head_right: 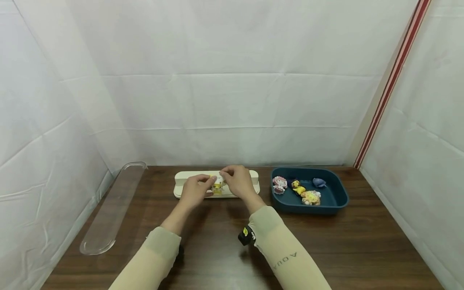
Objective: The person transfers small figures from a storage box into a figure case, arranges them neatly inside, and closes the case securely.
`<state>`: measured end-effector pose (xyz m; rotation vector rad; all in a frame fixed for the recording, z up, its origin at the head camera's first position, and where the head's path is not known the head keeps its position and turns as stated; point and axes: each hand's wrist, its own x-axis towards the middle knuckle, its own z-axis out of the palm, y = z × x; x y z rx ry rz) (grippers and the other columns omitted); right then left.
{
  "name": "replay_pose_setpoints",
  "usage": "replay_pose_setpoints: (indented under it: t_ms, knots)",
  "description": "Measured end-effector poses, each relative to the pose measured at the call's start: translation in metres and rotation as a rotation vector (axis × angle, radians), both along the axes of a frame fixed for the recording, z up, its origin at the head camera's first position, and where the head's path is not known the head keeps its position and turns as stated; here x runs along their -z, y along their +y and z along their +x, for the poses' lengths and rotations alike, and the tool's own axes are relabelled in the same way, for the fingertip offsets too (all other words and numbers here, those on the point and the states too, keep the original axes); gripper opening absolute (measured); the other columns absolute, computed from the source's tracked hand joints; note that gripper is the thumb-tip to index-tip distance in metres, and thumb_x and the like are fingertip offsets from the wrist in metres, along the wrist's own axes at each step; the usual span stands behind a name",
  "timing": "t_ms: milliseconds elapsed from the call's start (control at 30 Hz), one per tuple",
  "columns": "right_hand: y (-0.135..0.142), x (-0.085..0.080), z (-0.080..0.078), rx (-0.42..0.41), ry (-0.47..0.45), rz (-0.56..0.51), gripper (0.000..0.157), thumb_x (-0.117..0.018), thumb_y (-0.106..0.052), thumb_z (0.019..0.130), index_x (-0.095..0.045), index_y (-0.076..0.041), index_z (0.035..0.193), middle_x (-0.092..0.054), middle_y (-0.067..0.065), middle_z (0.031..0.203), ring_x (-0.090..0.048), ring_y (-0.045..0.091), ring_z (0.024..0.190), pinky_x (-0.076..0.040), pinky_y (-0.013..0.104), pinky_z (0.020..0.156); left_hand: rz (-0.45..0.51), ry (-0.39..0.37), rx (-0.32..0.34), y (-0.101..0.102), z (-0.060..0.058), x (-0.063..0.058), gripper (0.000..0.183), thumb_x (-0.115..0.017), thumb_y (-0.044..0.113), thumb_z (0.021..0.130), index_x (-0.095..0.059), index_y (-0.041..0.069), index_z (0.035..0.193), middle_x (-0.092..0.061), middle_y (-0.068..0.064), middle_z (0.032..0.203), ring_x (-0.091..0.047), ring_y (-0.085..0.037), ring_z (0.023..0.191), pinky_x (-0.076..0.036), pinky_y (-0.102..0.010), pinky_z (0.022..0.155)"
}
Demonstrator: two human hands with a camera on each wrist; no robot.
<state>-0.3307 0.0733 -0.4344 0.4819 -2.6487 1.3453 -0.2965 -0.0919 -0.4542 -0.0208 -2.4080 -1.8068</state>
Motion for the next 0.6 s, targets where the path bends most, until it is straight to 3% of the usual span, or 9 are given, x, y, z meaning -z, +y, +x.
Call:
replay_pose_setpoints:
  t_ms: [300, 600]
  knots:
    - [-0.011, 0.001, -0.002, -0.016, -0.009, -0.023, 0.012, -0.062, -0.031, 0.092, -0.073, -0.025, 0.094, -0.069, -0.009, 0.085, -0.066, 0.009, 0.075, -0.053, 0.031, 0.067, -0.019, 0.007, -0.081, -0.007, 0.001, -0.004, 0.033, -0.063, 0.034, 0.090, -0.067, 0.005, 0.105, -0.065, -0.009, 0.093, -0.068, -0.019, 0.077, -0.057, -0.029, 0.063]
    - [-0.019, -0.001, -0.001, -0.035, -0.013, -0.047, 0.010, -0.066, -0.030, 0.089, -0.072, -0.024, 0.093, -0.069, -0.008, 0.086, -0.064, 0.011, 0.082, -0.051, 0.031, 0.070, 0.008, 0.002, -0.104, -0.015, 0.000, -0.005, 0.034, -0.063, 0.031, 0.091, -0.065, 0.003, 0.109, -0.065, -0.011, 0.094, -0.067, -0.019, 0.081, -0.057, -0.027, 0.063]
